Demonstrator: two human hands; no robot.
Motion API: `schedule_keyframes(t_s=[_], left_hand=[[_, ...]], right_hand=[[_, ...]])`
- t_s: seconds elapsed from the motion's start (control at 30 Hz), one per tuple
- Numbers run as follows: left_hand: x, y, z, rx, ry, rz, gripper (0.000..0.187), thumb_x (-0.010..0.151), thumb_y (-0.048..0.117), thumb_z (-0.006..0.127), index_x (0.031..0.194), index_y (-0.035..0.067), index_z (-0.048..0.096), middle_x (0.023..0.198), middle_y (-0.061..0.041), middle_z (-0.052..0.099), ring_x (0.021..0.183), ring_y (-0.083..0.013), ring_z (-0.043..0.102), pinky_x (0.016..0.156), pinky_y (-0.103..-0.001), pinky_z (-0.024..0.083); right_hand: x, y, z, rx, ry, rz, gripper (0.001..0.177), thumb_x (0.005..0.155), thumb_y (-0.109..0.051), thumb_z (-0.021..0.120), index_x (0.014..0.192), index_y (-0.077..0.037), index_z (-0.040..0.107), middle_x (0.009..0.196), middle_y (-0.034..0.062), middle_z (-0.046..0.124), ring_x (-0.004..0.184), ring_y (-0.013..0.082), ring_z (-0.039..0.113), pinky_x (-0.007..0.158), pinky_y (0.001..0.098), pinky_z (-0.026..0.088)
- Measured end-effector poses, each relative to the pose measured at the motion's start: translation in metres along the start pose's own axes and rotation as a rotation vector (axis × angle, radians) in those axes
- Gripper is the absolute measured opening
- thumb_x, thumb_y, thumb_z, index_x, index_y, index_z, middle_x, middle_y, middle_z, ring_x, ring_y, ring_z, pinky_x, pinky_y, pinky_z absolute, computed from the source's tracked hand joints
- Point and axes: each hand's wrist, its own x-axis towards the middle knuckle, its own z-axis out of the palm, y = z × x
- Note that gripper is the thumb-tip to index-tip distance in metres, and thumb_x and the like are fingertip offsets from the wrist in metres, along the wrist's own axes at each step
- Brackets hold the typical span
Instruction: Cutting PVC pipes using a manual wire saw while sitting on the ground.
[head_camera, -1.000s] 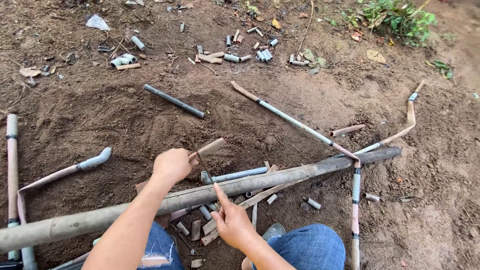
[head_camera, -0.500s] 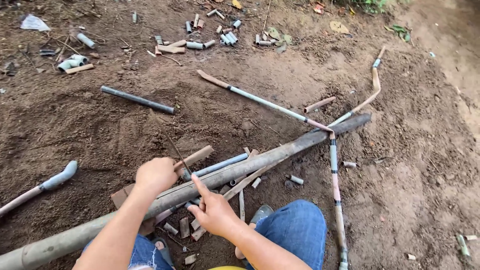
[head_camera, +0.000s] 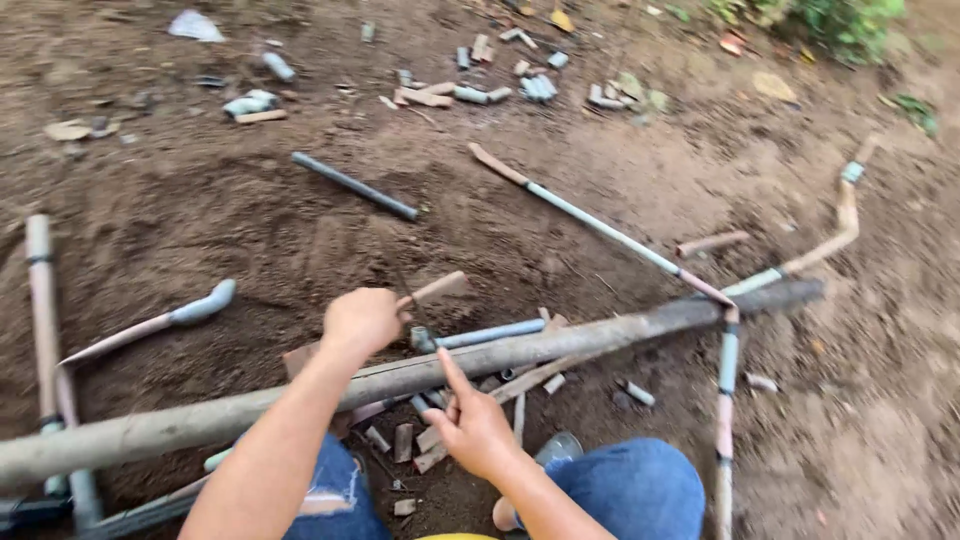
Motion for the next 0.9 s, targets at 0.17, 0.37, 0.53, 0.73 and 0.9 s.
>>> schedule_keyframes(t_s=[0.17,0.37,0.53,0.73,0.9], left_hand=[[0.011,0.010,0.033,-0.013,0.020,0.092,0.034,0.096,0.044,0.069,0.096,0.012,0.082,0.089,-0.010,0.080,0.080,-0.0343,0.077,0.071,-0.048,0.060],[0.010,0.008,0.021,-0.018,0.026,0.080,0.031,0.097,0.039,0.070,0.096,0.011,0.084,0.085,-0.008,0.079,0.073,-0.0290,0.076,0.069,-0.044,0.061],[0.008,0.017,0.032,-0.029,0.129,0.227,0.030,0.090,0.033,0.072,0.087,0.005,0.082,0.080,-0.014,0.078,0.070,-0.0371,0.075,0.064,-0.048,0.060],[0.008,0.009,0.014,-0.021,-0.017,0.039,0.036,0.102,0.046,0.067,0.099,0.013,0.082,0.085,-0.005,0.079,0.073,-0.0247,0.075,0.068,-0.039,0.060],[0.011,0.023,0.025,-0.007,-0.013,0.171,0.033,0.095,0.041,0.074,0.095,0.009,0.083,0.085,-0.009,0.079,0.077,-0.0286,0.077,0.070,-0.043,0.061]], right_hand=[[0.009,0.007,-0.002,-0.008,0.009,0.018,0.090,0.095,-0.023,0.071,0.173,-0.026,0.025,0.067,-0.0005,0.060,0.059,0.0154,0.055,0.058,0.0316,0.044],[0.008,-0.002,-0.004,-0.075,-0.028,0.066,0.094,0.096,-0.024,0.069,0.174,-0.025,0.018,0.070,-0.0017,0.060,0.062,0.0123,0.057,0.059,0.0278,0.046],[0.014,0.006,-0.004,0.005,0.047,0.020,0.093,0.095,-0.023,0.074,0.173,-0.022,0.023,0.064,-0.0007,0.059,0.058,0.0130,0.054,0.059,0.0281,0.047],[0.012,-0.002,-0.006,-0.101,-0.071,0.078,0.094,0.099,-0.024,0.069,0.175,-0.027,0.014,0.069,-0.0022,0.060,0.062,0.0121,0.057,0.063,0.0277,0.047],[0.017,0.006,-0.005,-0.030,0.029,0.078,0.095,0.096,-0.023,0.074,0.174,-0.024,0.019,0.065,-0.0013,0.058,0.059,0.0123,0.054,0.060,0.0282,0.047]])
